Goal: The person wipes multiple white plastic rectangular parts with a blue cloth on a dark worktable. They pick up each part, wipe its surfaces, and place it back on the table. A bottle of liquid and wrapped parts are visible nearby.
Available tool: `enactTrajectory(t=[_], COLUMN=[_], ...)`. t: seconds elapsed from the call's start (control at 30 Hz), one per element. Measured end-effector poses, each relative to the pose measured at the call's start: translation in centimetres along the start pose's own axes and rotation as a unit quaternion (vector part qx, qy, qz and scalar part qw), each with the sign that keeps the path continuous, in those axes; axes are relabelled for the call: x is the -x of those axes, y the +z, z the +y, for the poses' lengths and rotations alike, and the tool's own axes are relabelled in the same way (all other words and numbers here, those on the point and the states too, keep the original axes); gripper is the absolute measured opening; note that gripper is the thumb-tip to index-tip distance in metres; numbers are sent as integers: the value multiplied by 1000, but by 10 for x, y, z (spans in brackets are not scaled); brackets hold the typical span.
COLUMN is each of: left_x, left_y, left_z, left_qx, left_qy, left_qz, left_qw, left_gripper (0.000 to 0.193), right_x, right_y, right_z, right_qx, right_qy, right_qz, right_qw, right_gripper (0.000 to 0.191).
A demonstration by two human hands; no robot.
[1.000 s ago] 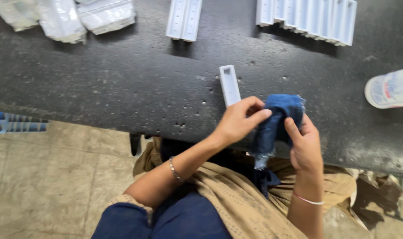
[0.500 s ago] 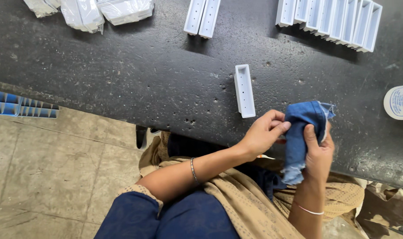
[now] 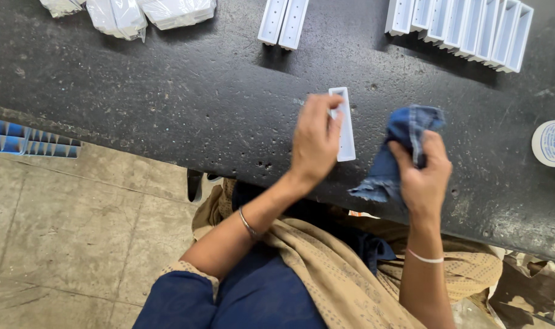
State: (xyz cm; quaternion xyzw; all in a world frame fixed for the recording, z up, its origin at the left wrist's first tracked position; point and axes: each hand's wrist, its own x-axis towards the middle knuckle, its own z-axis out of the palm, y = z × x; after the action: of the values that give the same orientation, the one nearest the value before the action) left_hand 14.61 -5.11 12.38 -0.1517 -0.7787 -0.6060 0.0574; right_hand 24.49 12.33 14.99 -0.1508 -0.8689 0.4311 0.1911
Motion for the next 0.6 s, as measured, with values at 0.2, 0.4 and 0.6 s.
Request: enactTrajectory(t=[0.2,0.4,0.6], left_x=[-38,-51,-57], left_y=[10,25,28], left_z=[-42,-54,-57], left_qx=[-53,-88,-53], left_qy=[63,54,71], left_qz=[52,30,40], left_qw=[995,994,995], left_gripper=[19,19,18], right_x=[-27,-26,-2], right_y=[31,47,48], right_z=[-5,-5,-3], right_qx=[74,139,128], right_qy=[-149,-199,-186], right_qz=[-57,-95,-72], right_qw=[984,965,972], right_gripper=[22,31,31])
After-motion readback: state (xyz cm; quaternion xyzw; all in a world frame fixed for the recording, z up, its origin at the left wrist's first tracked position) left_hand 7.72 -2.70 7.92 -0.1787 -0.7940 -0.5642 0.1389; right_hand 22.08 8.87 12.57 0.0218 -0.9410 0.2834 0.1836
